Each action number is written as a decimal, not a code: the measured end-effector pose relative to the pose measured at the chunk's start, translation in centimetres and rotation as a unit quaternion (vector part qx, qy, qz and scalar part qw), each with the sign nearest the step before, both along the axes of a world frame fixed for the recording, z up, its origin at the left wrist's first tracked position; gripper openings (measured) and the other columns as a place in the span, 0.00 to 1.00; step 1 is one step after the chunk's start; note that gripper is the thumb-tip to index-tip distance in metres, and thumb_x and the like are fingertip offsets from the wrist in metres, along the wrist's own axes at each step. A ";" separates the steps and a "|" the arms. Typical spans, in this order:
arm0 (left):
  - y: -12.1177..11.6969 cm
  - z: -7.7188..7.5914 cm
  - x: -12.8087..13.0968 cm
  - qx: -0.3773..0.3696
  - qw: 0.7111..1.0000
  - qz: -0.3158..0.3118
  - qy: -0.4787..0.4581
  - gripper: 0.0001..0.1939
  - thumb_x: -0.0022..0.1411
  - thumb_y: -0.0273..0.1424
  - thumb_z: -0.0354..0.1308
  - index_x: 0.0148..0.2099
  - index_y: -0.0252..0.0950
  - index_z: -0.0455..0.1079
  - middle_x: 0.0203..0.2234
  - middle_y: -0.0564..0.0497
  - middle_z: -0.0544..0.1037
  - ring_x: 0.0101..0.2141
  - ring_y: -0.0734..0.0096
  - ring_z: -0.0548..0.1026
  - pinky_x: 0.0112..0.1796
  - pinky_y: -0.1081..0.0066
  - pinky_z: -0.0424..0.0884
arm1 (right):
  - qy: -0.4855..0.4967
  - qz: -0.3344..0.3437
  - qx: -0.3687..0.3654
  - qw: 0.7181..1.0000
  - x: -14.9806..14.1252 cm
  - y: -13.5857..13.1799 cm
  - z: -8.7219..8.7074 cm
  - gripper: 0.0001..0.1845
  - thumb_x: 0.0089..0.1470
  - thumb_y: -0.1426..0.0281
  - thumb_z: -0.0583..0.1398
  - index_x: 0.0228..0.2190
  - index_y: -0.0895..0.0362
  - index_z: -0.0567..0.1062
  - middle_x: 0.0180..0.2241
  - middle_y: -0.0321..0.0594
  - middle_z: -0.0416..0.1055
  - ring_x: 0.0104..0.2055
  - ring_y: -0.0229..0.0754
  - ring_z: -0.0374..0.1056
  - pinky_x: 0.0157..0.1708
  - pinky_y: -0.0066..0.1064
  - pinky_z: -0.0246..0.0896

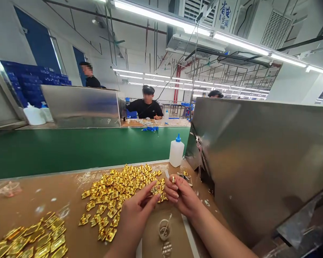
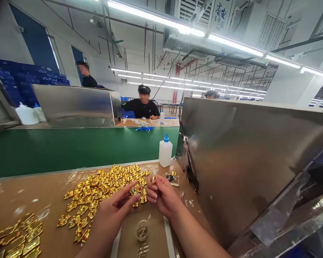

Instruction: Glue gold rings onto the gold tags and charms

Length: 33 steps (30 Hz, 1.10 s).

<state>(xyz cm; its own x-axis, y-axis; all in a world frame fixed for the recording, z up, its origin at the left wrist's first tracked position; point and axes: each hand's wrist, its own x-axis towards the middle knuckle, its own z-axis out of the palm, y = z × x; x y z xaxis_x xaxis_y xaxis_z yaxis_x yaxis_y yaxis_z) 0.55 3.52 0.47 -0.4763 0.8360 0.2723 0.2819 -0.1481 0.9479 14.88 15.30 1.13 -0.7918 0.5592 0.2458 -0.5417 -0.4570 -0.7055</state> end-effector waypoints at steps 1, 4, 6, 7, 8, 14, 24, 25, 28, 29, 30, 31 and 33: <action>0.0 0.0 0.0 0.002 1.000 -0.001 0.003 0.26 0.59 0.45 0.69 0.56 0.38 0.81 0.29 0.51 0.85 0.29 0.65 0.80 0.32 0.71 0.77 | 0.001 0.002 0.000 1.000 0.0 0.0 0.0 0.24 0.58 0.57 0.70 0.28 0.56 0.63 0.26 0.28 0.51 0.22 0.30 0.42 0.20 0.21 0.43; 0.1 -0.1 0.1 0.004 1.000 -0.009 0.002 0.26 0.59 0.44 0.68 0.58 0.40 0.80 0.32 0.50 0.87 0.32 0.64 0.82 0.33 0.72 0.77 | 0.002 0.009 0.008 1.000 0.1 -0.2 0.2 0.24 0.58 0.58 0.70 0.27 0.56 0.64 0.26 0.28 0.51 0.22 0.30 0.42 0.20 0.21 0.44; 0.2 -0.2 0.2 0.003 1.000 -0.013 0.004 0.26 0.60 0.43 0.68 0.58 0.41 0.79 0.33 0.50 0.87 0.33 0.63 0.83 0.34 0.71 0.78 | -0.002 0.013 0.019 1.000 0.1 -0.3 0.2 0.24 0.59 0.58 0.69 0.26 0.56 0.64 0.25 0.28 0.51 0.21 0.29 0.42 0.20 0.21 0.44; 0.2 -0.2 0.2 0.002 1.000 -0.013 0.007 0.25 0.60 0.43 0.67 0.58 0.41 0.79 0.33 0.50 0.87 0.32 0.64 0.82 0.34 0.71 0.77 | -0.004 0.015 0.025 1.000 0.1 -0.3 0.3 0.23 0.60 0.58 0.69 0.26 0.56 0.64 0.25 0.28 0.51 0.21 0.29 0.42 0.20 0.21 0.45; 0.2 -0.2 0.2 0.001 1.000 -0.012 0.011 0.25 0.61 0.43 0.67 0.59 0.41 0.79 0.32 0.50 0.86 0.32 0.64 0.82 0.34 0.71 0.77 | -0.005 0.016 0.030 0.999 0.1 -0.4 0.3 0.23 0.60 0.58 0.68 0.26 0.56 0.65 0.25 0.28 0.52 0.21 0.29 0.42 0.20 0.21 0.45; 0.1 0.1 0.3 -0.004 1.000 -0.015 0.026 0.23 0.63 0.43 0.66 0.58 0.41 0.80 0.27 0.52 0.83 0.29 0.65 0.79 0.33 0.71 0.75 | -0.004 0.027 0.033 0.999 0.2 -0.5 0.3 0.22 0.60 0.58 0.68 0.27 0.56 0.66 0.25 0.28 0.52 0.21 0.30 0.42 0.20 0.21 0.45; -0.2 0.6 0.4 -0.004 1.000 -0.015 0.023 0.21 0.61 0.42 0.67 0.55 0.43 0.81 0.28 0.54 0.83 0.30 0.66 0.80 0.35 0.72 0.75 | 0.028 0.034 -0.008 0.999 0.4 -0.3 0.3 0.17 0.60 0.62 0.69 0.29 0.56 0.68 0.24 0.27 0.50 0.21 0.30 0.41 0.19 0.19 0.46; -0.2 0.6 0.4 -0.006 1.000 -0.018 0.022 0.21 0.62 0.42 0.67 0.55 0.43 0.81 0.29 0.54 0.83 0.31 0.66 0.80 0.35 0.71 0.75 | 0.029 0.034 -0.010 0.999 0.4 -0.3 0.3 0.17 0.61 0.63 0.68 0.29 0.56 0.68 0.24 0.27 0.51 0.21 0.30 0.41 0.19 0.19 0.47; -0.3 0.5 0.4 -0.009 0.999 -0.025 0.017 0.21 0.62 0.43 0.67 0.56 0.43 0.80 0.29 0.54 0.83 0.31 0.66 0.80 0.36 0.71 0.75 | 0.037 0.036 -0.013 0.999 0.4 -0.2 0.3 0.16 0.62 0.63 0.68 0.30 0.57 0.69 0.24 0.27 0.51 0.21 0.30 0.41 0.19 0.18 0.48; -0.3 0.5 0.4 -0.010 0.999 -0.025 0.018 0.21 0.62 0.43 0.67 0.56 0.43 0.80 0.29 0.55 0.83 0.31 0.66 0.80 0.36 0.71 0.74 | 0.039 0.037 -0.013 0.998 0.4 -0.2 0.3 0.15 0.62 0.64 0.67 0.30 0.57 0.69 0.24 0.27 0.51 0.21 0.30 0.41 0.19 0.18 0.48; -0.3 0.5 0.4 -0.011 0.999 -0.024 0.019 0.21 0.62 0.43 0.67 0.56 0.43 0.80 0.29 0.55 0.82 0.31 0.66 0.80 0.36 0.71 0.74 | 0.041 0.037 -0.013 0.998 0.4 -0.2 0.3 0.15 0.63 0.64 0.67 0.30 0.57 0.69 0.24 0.27 0.51 0.22 0.30 0.41 0.20 0.18 0.48; -0.3 0.5 0.4 -0.012 0.999 -0.023 0.021 0.21 0.62 0.42 0.67 0.56 0.43 0.80 0.28 0.55 0.82 0.31 0.66 0.79 0.36 0.71 0.74 | 0.042 0.036 -0.013 0.998 0.4 -0.2 0.3 0.15 0.63 0.65 0.67 0.30 0.57 0.69 0.24 0.27 0.51 0.22 0.30 0.42 0.20 0.18 0.49; -0.3 0.5 0.4 -0.012 0.999 -0.022 0.025 0.21 0.62 0.42 0.67 0.56 0.43 0.80 0.28 0.55 0.82 0.31 0.67 0.79 0.35 0.71 0.74 | 0.046 0.033 -0.013 0.998 0.4 -0.2 0.3 0.15 0.63 0.65 0.67 0.30 0.57 0.69 0.24 0.27 0.51 0.22 0.30 0.42 0.20 0.18 0.48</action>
<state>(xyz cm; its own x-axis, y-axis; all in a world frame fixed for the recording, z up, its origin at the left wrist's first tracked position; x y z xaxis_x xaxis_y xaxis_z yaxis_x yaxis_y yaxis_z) 0.96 3.23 0.96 -0.4253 0.8625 0.2744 0.3228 -0.1387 0.9363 15.31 15.12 1.44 -0.8014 0.5142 0.3055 -0.5722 -0.5101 -0.6422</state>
